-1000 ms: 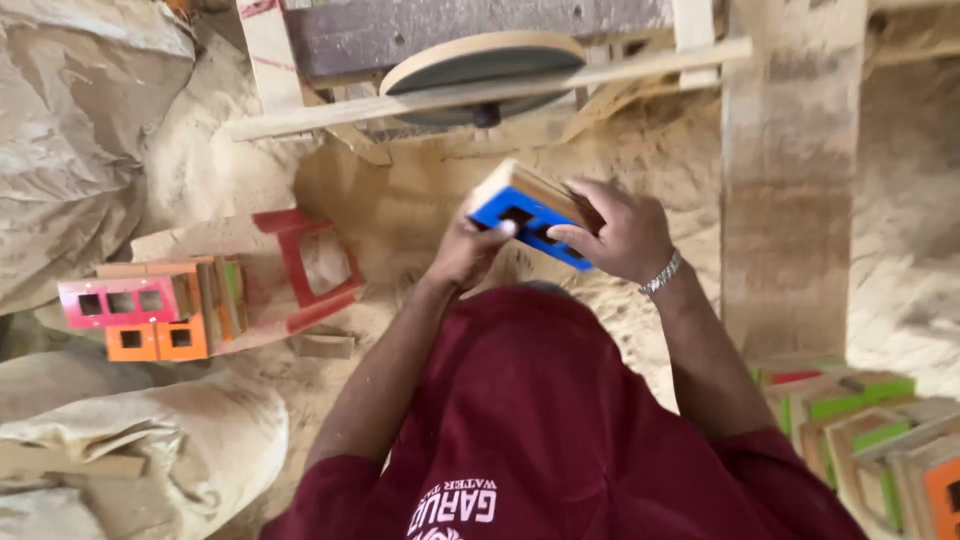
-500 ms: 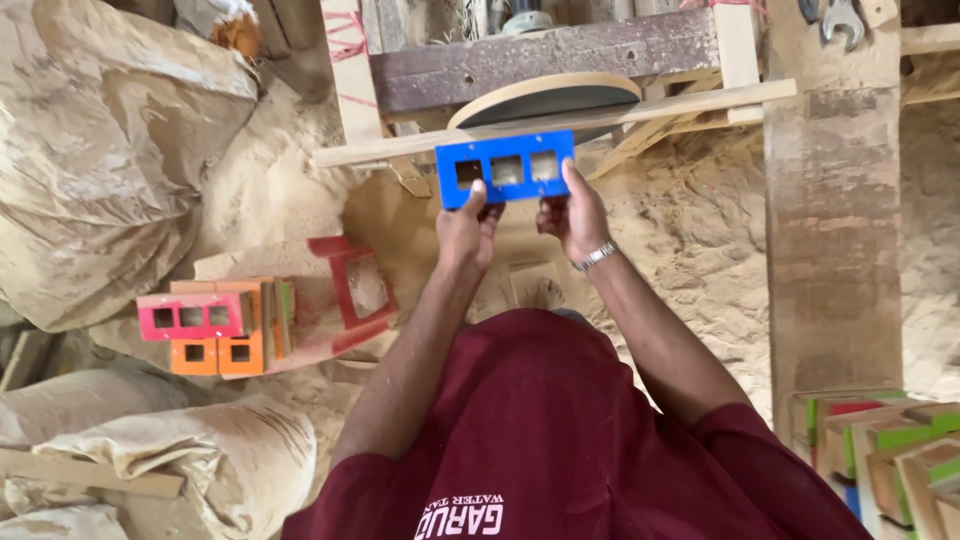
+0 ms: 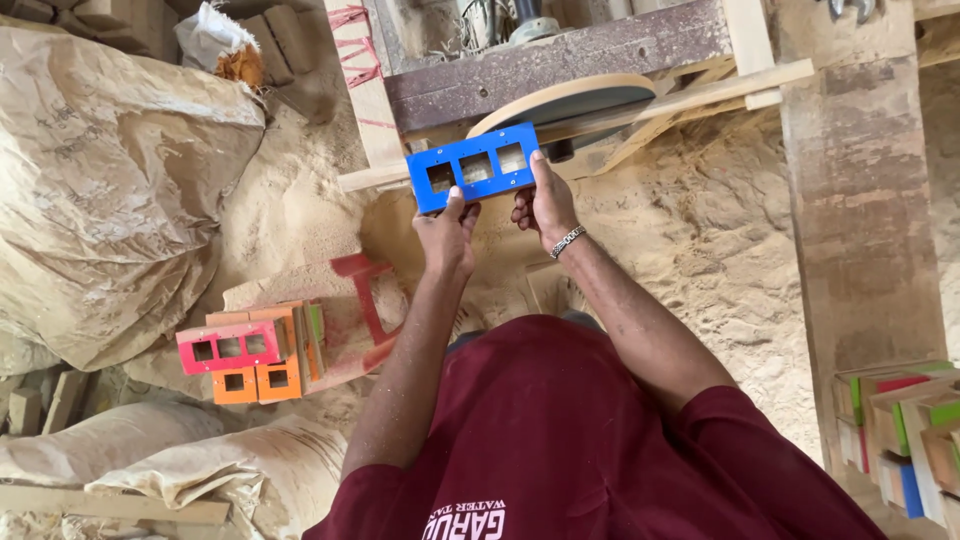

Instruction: The person sands the edges of small, colorful wooden blocks using a rotating grinding wheel. They handle the blocks one at a time, pressing each side against the wheel to smooth the surfaces, then place the finished pieces on a nearby wooden table.

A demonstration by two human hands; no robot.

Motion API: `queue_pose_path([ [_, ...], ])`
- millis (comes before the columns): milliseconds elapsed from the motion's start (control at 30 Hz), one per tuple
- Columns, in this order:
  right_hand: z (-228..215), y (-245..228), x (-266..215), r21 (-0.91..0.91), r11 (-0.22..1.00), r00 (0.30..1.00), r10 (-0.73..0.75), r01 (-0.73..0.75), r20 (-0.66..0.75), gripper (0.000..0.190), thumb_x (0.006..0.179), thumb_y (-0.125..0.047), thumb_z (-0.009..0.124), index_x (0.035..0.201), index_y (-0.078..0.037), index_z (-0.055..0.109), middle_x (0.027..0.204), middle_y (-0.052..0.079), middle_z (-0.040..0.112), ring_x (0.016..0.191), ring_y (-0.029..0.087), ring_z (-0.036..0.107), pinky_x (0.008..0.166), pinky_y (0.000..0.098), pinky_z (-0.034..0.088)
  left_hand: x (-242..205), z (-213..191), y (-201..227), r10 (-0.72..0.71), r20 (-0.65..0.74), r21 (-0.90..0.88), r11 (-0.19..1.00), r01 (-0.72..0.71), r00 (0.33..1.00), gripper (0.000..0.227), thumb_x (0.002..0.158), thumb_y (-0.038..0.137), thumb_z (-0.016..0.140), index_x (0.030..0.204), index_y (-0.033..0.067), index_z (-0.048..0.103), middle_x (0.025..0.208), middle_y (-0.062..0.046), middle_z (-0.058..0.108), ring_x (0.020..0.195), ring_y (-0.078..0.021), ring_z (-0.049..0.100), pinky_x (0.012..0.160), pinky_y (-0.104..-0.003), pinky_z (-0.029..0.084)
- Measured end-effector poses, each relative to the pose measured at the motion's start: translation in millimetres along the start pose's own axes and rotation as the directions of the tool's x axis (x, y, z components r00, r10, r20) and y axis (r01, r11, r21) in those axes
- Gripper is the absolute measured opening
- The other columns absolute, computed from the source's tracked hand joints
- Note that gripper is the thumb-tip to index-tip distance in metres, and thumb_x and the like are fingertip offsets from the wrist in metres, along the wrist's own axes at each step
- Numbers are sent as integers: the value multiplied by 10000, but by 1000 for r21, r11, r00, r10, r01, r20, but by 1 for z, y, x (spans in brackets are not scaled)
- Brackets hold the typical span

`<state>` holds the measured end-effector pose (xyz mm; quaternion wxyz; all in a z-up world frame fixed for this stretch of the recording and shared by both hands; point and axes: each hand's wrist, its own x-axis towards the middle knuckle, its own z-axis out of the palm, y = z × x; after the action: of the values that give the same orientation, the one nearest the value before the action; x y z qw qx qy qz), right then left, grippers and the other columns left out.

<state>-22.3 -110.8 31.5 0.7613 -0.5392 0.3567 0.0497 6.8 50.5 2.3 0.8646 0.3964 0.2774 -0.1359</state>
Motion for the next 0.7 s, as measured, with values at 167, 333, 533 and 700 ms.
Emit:
queue_pose_path([
  [167, 7, 1, -3, 0, 1000, 1000, -22, 22, 3, 573, 987, -648, 465, 889, -95, 579, 620, 17, 540, 481, 143, 590, 410, 271, 445, -31, 17, 9, 173, -151, 215, 967, -138, 973, 676, 917, 35, 657, 1396, 122, 188, 1287, -209, 454, 1151, -307, 608, 972, -435, 599],
  [333, 5, 0, 0, -19, 999, 999, -39, 38, -32, 563, 1027, -624, 440, 876, -91, 544, 615, 14, 536, 478, 135, 579, 404, 271, 437, -40, 18, 4, 238, -118, 214, 954, -209, 964, 473, 1034, 143, 576, 1408, 76, 295, 1298, -260, 509, 1172, -326, 617, 954, -416, 639],
  [533, 8, -2, 9, -46, 999, 999, -9, 7, -38, 528, 1014, -623, 397, 841, -132, 488, 571, -17, 469, 422, 111, 488, 359, 285, 401, -21, 9, 0, 344, -135, 181, 931, -318, 929, 393, 1002, 117, 640, 1358, 14, 509, 1091, -229, 715, 957, -266, 735, 809, -388, 672],
  [700, 1, -2, 17, -66, 998, 998, 2, -7, -68, 530, 1034, -628, 401, 796, -157, 453, 565, -55, 413, 414, 60, 401, 344, 253, 350, -18, 11, -6, 334, -127, 166, 935, -312, 934, 457, 955, 93, 689, 1371, 13, 516, 1038, -215, 732, 913, -248, 751, 763, -370, 683],
])
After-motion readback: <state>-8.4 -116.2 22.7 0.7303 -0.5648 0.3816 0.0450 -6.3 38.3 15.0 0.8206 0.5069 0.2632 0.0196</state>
